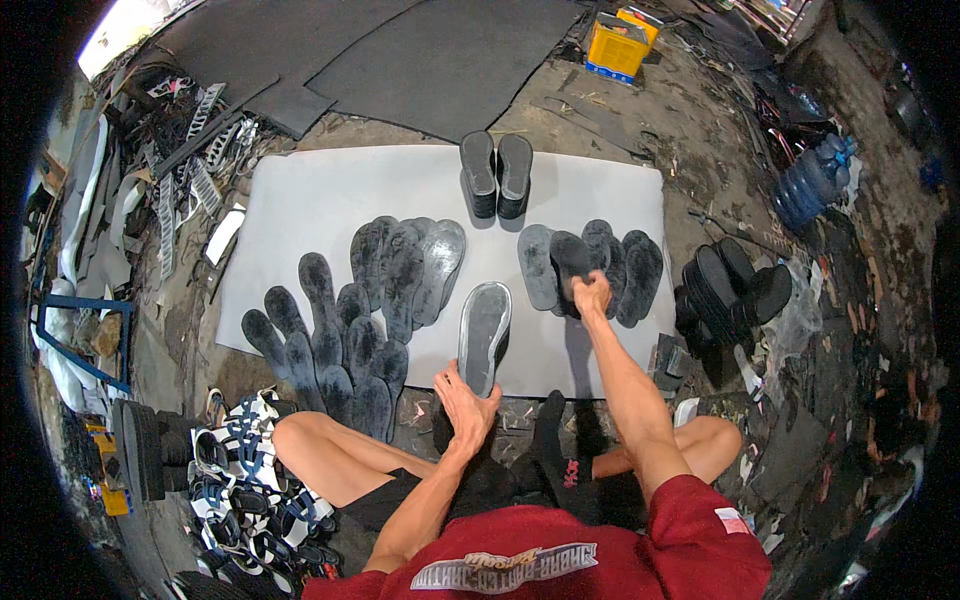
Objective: The person sits on the floor and repeatedly picks up black shoe soles and insoles, aligns them, and presses them together by hand. The person handles the parts one at a time, turning them over and stacking completed pairs on a white sheet.
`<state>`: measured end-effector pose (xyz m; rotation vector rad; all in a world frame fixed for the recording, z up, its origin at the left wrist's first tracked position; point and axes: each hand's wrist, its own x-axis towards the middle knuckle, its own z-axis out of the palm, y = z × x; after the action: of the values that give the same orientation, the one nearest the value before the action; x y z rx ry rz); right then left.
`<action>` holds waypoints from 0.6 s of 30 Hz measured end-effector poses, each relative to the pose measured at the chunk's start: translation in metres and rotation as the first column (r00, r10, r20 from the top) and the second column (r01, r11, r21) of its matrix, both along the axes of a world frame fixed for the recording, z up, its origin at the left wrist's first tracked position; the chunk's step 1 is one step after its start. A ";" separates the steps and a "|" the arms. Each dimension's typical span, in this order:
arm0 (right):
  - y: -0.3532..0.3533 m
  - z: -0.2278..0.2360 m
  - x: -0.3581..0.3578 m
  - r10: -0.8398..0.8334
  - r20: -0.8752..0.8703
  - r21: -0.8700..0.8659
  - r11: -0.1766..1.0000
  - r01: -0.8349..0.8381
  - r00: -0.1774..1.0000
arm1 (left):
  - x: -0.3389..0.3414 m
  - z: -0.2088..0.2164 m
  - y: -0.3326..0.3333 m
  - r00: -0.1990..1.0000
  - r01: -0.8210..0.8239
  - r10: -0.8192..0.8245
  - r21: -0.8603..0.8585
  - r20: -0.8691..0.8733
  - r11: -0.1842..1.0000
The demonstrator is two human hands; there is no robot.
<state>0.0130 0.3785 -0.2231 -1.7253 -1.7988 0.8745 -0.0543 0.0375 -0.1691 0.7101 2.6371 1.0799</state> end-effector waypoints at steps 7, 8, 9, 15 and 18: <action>-0.034 0.214 0.065 0.300 -0.282 0.477 0.868 -0.138 0.912 | 0.002 -0.006 -0.013 0.998 0.005 -0.008 -0.054 -0.055 0.999; -0.044 0.236 0.079 0.334 -0.435 0.424 0.895 -0.137 0.836 | 0.000 -0.003 -0.015 0.998 0.005 -0.008 -0.045 -0.067 0.999; -0.053 0.250 0.093 0.351 -0.581 0.366 0.919 -0.149 0.735 | -0.003 0.001 -0.017 0.997 0.001 -0.004 -0.039 -0.083 0.999; -0.149 0.306 0.122 -0.338 -0.941 -0.318 0.902 -0.294 -0.022 | -0.039 0.061 0.008 0.974 0.073 -0.010 0.269 -0.227 0.960; -0.181 0.200 0.153 -0.583 -0.803 -0.401 0.678 -0.617 -0.119 | -0.069 0.097 0.034 0.977 0.109 -0.011 0.456 -0.213 0.883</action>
<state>0.1660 0.1976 -0.0233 -0.4722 -0.1159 2.3438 -0.1236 0.0716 -0.0721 1.0376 2.5051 1.7381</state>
